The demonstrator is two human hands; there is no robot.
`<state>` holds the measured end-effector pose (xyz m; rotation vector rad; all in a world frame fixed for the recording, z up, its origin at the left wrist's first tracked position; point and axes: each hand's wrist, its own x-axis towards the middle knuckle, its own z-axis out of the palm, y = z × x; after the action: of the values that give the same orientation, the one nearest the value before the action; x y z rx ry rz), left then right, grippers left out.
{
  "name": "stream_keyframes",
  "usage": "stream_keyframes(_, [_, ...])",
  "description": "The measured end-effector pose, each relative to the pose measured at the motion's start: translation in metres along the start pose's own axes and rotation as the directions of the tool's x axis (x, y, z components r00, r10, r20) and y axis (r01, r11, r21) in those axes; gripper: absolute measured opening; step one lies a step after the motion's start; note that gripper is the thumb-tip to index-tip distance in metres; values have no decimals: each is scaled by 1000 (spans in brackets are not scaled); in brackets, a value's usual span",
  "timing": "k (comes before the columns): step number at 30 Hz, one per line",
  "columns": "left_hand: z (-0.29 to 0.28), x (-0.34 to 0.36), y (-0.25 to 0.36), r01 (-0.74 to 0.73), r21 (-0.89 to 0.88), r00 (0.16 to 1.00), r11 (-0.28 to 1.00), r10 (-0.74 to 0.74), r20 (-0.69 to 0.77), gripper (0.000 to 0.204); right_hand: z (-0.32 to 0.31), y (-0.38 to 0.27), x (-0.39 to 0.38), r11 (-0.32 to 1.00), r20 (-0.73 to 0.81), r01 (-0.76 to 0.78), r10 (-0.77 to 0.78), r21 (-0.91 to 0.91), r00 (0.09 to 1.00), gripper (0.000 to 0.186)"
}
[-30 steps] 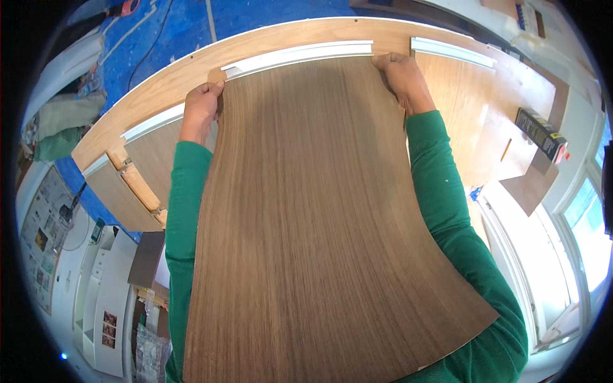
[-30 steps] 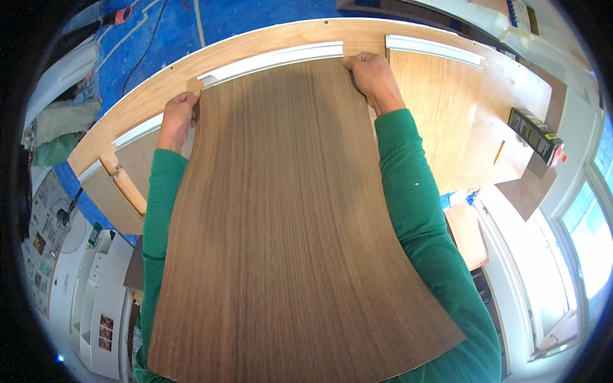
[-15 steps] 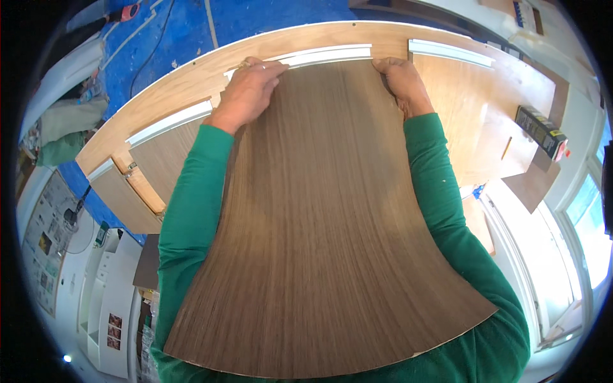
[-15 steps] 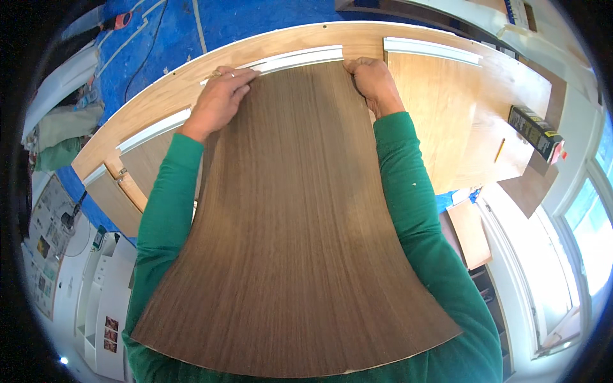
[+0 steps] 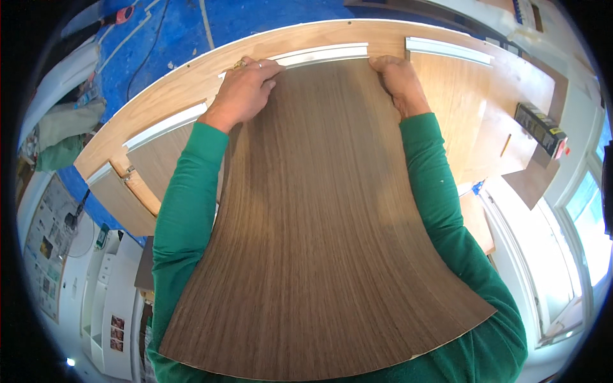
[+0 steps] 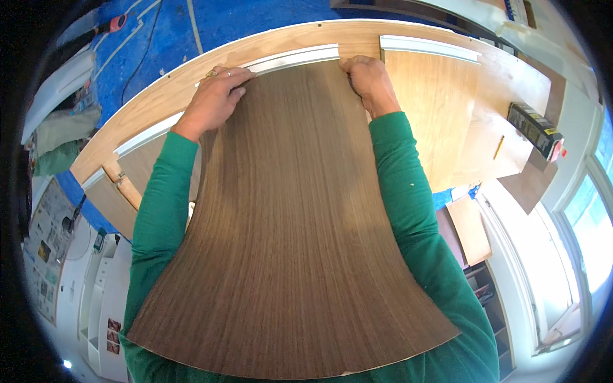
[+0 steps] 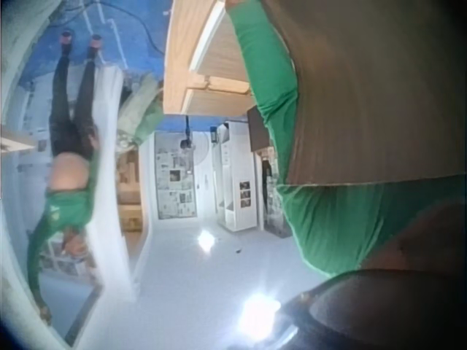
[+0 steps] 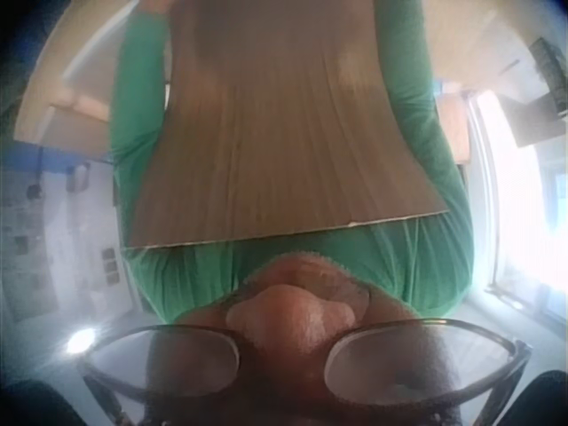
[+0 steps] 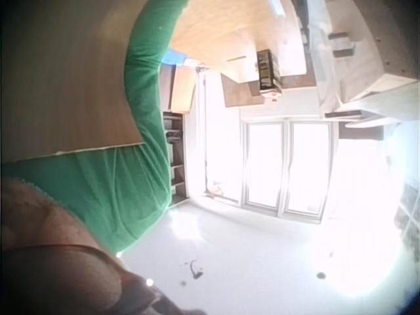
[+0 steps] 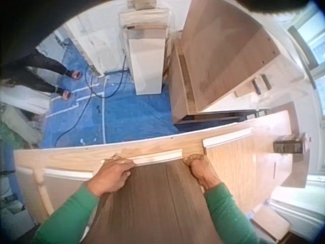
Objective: The person aligns a laminate sheet onto a wooden panel, presses it down with their hands, and wipes the laminate surface using a cloth.
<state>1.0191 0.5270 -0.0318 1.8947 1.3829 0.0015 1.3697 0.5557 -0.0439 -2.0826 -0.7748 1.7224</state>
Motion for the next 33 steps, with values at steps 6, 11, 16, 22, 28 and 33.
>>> stream_keyframes(6, [-24,-21,-53,476,-374,799,796,-569,-196,27,-3,7,7,999,-9,6,-5,33,1000,26])
stream_keyframes(11, [-33,-53,-81,723,-358,672,592,-723,163,31,-10,12,15,1000,44,-25,25,15,999,26])
stream_keyframes(16, [-15,-68,-74,678,-373,712,633,-692,121,31,1,-6,2,999,10,-48,48,7,999,25])
stream_keyframes(22, [-5,-69,-65,506,-849,609,151,-760,227,24,-1,-7,3,998,20,-65,65,-14,998,24])
stream_keyframes(28, [6,-68,-63,554,-830,538,61,-787,301,19,-2,-5,9,999,34,-40,40,9,999,24])
stream_keyframes(33, [13,-69,-74,443,-889,619,112,-756,213,20,-8,-3,5,994,58,-107,108,-21,993,26])
